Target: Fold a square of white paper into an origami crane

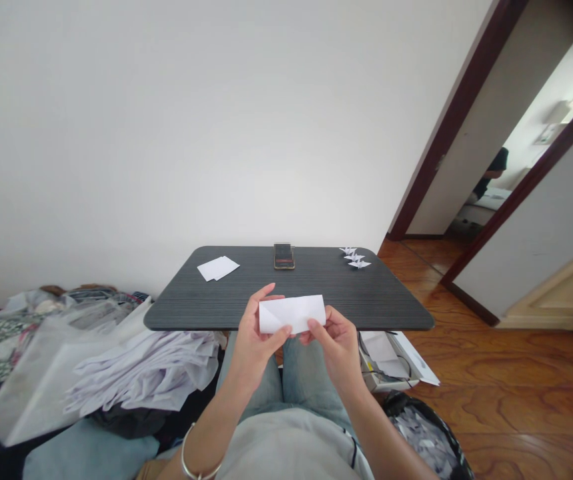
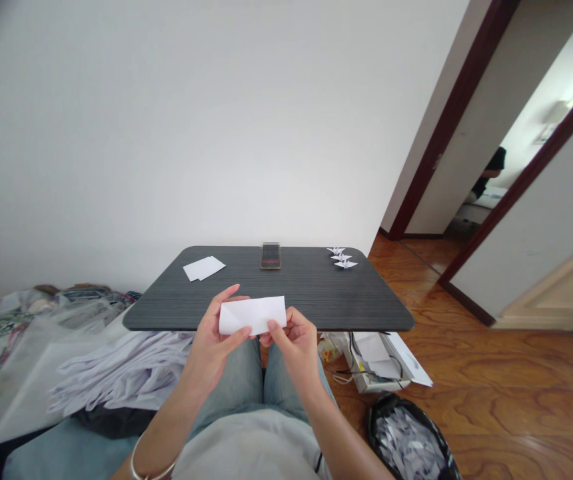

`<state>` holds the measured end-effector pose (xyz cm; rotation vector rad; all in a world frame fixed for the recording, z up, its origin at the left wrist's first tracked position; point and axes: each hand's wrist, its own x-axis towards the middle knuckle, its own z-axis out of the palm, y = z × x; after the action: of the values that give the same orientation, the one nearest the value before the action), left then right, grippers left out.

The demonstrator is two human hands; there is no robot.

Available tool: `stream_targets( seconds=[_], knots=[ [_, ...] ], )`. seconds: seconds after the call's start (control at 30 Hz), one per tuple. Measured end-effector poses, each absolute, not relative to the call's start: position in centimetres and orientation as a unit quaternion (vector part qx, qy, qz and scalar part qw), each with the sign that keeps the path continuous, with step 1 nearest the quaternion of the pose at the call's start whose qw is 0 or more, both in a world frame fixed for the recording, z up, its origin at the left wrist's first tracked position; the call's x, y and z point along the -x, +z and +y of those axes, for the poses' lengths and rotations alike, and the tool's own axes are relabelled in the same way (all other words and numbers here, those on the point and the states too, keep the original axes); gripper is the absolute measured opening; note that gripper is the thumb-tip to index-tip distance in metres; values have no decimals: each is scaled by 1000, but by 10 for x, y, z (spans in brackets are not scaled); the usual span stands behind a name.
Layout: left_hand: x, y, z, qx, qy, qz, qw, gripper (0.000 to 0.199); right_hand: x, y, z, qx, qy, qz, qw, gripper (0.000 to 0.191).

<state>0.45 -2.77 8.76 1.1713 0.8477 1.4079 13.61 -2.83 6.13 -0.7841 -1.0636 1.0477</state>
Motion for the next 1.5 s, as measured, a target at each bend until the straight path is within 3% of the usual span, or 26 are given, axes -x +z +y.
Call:
stream_targets(
  seconds=[1.5],
  knots=[
    [-3,85,-26,-535,579,381,484,62,-132,68,-31,343,468,-454,677,31]
  ],
)
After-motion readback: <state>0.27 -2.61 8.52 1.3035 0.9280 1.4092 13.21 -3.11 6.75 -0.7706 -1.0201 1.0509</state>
